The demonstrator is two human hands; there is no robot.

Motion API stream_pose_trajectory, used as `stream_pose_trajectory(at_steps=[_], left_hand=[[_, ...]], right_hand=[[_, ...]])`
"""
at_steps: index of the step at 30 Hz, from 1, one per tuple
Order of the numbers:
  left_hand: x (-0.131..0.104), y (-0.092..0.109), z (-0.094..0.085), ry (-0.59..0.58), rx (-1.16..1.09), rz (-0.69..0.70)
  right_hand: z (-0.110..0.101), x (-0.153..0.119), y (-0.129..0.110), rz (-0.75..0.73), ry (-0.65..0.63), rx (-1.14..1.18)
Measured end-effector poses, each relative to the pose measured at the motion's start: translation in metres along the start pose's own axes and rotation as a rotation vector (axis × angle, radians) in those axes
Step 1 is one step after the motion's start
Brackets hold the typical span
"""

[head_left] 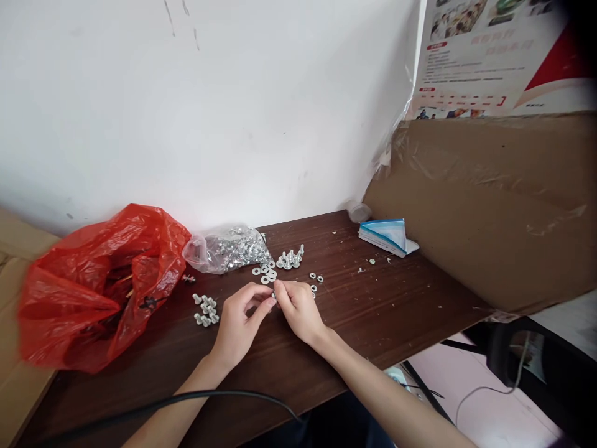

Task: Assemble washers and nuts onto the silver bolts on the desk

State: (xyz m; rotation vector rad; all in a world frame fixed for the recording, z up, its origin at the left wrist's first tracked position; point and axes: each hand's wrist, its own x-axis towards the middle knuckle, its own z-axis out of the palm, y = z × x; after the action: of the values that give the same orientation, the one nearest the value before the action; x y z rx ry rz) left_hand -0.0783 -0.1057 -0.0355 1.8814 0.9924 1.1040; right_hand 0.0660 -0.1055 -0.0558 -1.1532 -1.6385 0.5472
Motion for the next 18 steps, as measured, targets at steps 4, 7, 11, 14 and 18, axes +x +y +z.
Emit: stream_pose_trajectory(at_steps=[4, 7, 11, 14, 18], left_hand=[[-0.0008, 0.0044, -0.0016, 0.066, 0.155, 0.241], [-0.0005, 0.0049, -0.0013, 0.081, 0.12, 0.229], [0.0002, 0.0007, 0.0006, 0.021, -0.037, -0.014], [0.0004, 0.0013, -0.0006, 0.007, 0.023, 0.027], [0.0011, 0.0061, -0.0043, 0.035, 0.197, 0.277]], right_hand=[[-0.0004, -0.0002, 0.0002, 0.01, -0.012, -0.002], [-0.001, 0.0003, -0.0014, 0.011, 0.008, 0.012], [-0.0015, 0.0006, -0.003, 0.001, 0.011, 0.03], [-0.0014, 0.0002, -0.0021, 0.008, 0.009, 0.02], [-0.0013, 0.0004, -0.0014, 0.037, -0.024, 0.024]])
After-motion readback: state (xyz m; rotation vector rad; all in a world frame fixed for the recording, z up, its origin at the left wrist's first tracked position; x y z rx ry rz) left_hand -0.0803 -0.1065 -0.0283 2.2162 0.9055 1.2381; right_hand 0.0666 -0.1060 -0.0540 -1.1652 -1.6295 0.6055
